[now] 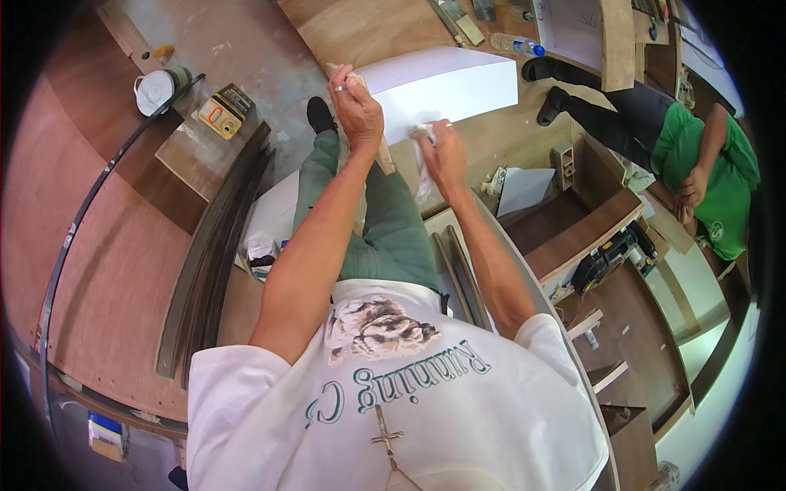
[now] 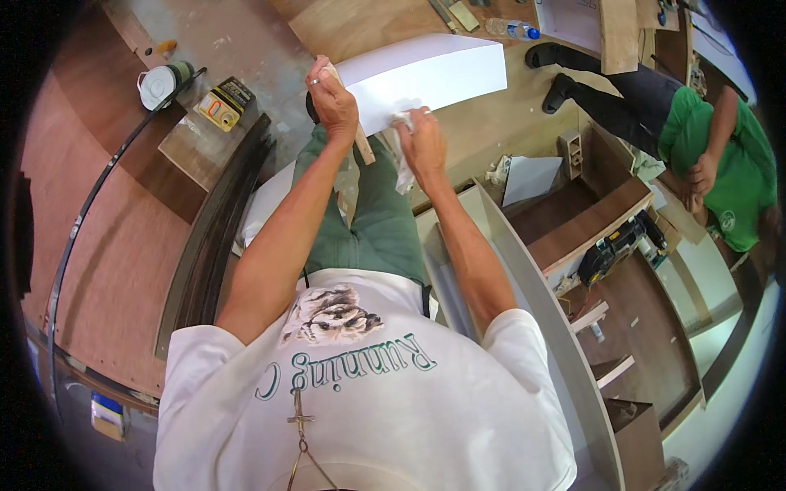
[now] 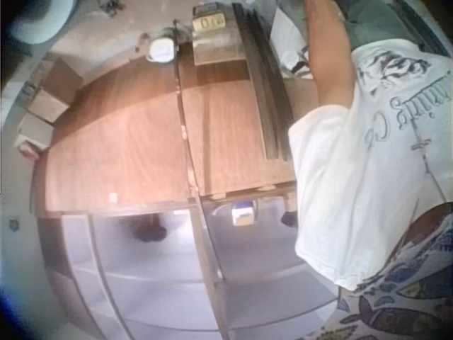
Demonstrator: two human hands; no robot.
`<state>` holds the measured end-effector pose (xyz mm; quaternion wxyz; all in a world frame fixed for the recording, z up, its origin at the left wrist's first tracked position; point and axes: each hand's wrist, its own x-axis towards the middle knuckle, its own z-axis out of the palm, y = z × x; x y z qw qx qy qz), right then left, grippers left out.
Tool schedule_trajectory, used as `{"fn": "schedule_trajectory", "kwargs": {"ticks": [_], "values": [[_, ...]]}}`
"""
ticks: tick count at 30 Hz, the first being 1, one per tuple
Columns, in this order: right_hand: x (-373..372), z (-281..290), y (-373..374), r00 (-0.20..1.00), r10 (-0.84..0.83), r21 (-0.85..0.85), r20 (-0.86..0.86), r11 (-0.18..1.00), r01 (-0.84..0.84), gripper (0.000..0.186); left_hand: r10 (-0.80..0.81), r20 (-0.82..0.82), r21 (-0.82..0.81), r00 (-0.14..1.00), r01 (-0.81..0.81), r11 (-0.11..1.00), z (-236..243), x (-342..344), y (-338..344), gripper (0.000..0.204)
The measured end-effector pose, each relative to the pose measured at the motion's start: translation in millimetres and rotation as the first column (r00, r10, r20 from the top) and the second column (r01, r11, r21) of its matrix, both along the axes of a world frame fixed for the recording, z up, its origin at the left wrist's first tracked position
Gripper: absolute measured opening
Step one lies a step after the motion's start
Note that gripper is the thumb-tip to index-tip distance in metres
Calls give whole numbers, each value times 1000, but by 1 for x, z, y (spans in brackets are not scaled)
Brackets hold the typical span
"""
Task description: The person cleans a white wooden cabinet piece using a cloth and liquid from a bottle, wiping the interior and exterior surfaces.
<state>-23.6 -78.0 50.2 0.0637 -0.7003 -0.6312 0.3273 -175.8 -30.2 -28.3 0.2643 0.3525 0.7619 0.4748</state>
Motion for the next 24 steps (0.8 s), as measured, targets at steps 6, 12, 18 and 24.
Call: {"fn": "schedule_trajectory", "kwargs": {"ticks": [6,12,18,24], "values": [[-31,0,-25,1000,-5,49,-17,999,6,21,-2,7,16,1000,2,1000,-1,-4,-2,36],[-12,-2,-16,994,-97,17,59,995,96,18,-12,86,-13,996,13,1000,4,1,0,33],[-28,3,-20,998,-49,7,-36,999,49,18,12,6,-4,1000,-12,1000,0,-1,-1,37],[-22,-6,-25,991,-130,-14,29,991,131,20,-1,25,-22,1000,2,1000,1,3,-1,38]]}}
